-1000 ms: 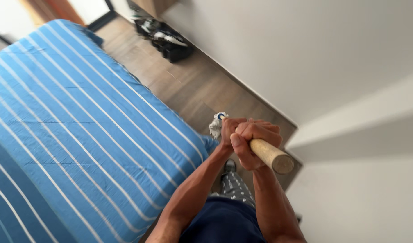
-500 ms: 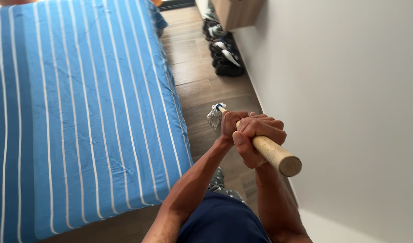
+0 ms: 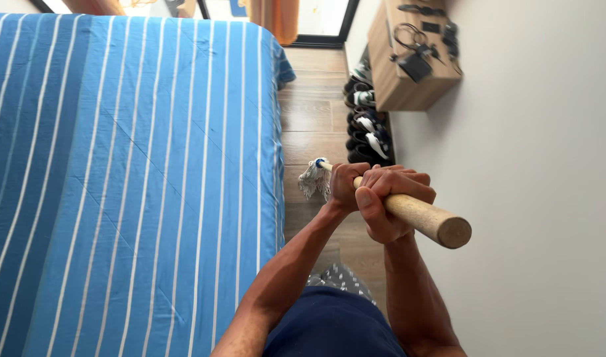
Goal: The person mops the floor in a bedroom, hallway, and kitchen using a mop by hand.
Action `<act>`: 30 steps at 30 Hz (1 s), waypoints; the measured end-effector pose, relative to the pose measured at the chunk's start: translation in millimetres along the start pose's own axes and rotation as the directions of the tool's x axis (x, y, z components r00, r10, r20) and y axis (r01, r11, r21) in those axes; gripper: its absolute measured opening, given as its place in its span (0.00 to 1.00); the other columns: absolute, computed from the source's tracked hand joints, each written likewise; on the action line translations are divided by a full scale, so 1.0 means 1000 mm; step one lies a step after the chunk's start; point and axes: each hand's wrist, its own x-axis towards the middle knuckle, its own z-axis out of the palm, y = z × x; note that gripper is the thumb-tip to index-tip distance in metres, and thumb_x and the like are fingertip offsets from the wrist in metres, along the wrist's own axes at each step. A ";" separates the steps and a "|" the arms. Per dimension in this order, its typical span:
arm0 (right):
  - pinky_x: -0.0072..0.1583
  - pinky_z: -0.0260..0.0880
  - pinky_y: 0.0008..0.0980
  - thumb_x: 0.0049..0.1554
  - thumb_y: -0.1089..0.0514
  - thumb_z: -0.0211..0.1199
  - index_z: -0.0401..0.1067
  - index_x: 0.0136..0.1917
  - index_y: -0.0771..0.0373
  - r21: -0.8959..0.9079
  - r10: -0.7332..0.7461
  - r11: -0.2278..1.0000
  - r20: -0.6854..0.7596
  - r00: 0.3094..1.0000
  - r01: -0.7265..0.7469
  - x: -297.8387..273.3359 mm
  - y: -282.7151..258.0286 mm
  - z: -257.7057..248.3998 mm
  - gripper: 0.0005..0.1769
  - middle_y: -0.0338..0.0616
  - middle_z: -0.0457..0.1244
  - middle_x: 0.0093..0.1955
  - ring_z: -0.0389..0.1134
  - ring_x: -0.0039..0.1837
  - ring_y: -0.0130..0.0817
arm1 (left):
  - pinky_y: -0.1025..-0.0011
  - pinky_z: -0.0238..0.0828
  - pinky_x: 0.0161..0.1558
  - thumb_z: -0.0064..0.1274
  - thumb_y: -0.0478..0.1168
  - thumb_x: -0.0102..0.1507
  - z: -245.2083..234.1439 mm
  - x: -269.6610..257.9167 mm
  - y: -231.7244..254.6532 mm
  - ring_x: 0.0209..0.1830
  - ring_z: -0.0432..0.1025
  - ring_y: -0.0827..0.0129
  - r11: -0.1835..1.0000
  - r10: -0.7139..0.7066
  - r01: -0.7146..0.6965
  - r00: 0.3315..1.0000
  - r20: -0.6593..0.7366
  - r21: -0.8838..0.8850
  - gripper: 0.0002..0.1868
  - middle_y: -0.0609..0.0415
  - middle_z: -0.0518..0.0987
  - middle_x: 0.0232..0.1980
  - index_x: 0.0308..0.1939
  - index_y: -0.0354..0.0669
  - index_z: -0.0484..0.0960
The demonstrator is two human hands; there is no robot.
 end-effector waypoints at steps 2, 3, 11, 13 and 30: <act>0.38 0.70 0.26 0.61 0.66 0.70 0.64 0.32 0.59 0.029 0.013 0.999 0.012 1.000 -0.013 0.030 0.034 0.003 0.20 0.36 0.64 0.28 0.67 0.31 0.26 | 0.61 0.55 0.24 0.66 0.50 0.71 -0.005 0.038 -0.021 0.21 0.50 0.65 1.000 -0.014 0.014 1.000 -0.016 -0.012 0.33 0.46 0.60 0.19 0.19 0.41 0.65; 0.38 0.70 0.26 0.61 0.66 0.70 0.64 0.32 0.60 0.048 0.021 0.999 0.019 1.000 -0.022 0.046 0.050 0.004 0.20 0.37 0.64 0.29 0.66 0.32 0.26 | 0.61 0.57 0.24 0.66 0.50 0.70 -0.007 0.057 -0.030 0.21 0.51 0.65 0.999 -0.021 0.020 1.000 -0.023 -0.032 0.32 0.46 0.60 0.20 0.20 0.41 0.66; 0.40 0.73 0.27 0.62 0.66 0.72 0.68 0.34 0.62 0.138 0.009 0.990 0.065 0.998 -0.018 0.178 0.210 0.014 0.17 0.38 0.65 0.32 0.68 0.32 0.24 | 0.65 0.69 0.29 0.67 0.53 0.59 -0.029 0.232 -0.133 0.20 0.66 0.68 0.997 0.074 -0.076 0.993 -0.092 -0.013 0.22 0.47 0.70 0.23 0.24 0.42 0.76; 0.38 0.70 0.25 0.61 0.67 0.72 0.69 0.34 0.62 0.186 0.043 0.981 0.097 0.994 -0.060 0.207 0.251 0.012 0.16 0.37 0.65 0.31 0.65 0.31 0.22 | 0.66 0.70 0.30 0.67 0.54 0.59 -0.029 0.271 -0.162 0.21 0.67 0.69 0.997 0.082 -0.081 0.990 -0.115 0.017 0.24 0.46 0.70 0.24 0.24 0.41 0.75; 0.35 0.60 0.25 0.67 0.63 0.72 0.67 0.32 0.59 0.261 -0.093 0.965 0.372 0.924 -0.008 0.477 0.547 0.123 0.24 0.34 0.62 0.29 0.61 0.28 0.21 | 0.68 0.70 0.31 0.70 0.51 0.65 -0.155 0.592 -0.352 0.31 0.68 0.84 0.996 -0.072 0.052 0.947 -0.313 -0.071 0.22 0.59 0.75 0.25 0.26 0.41 0.80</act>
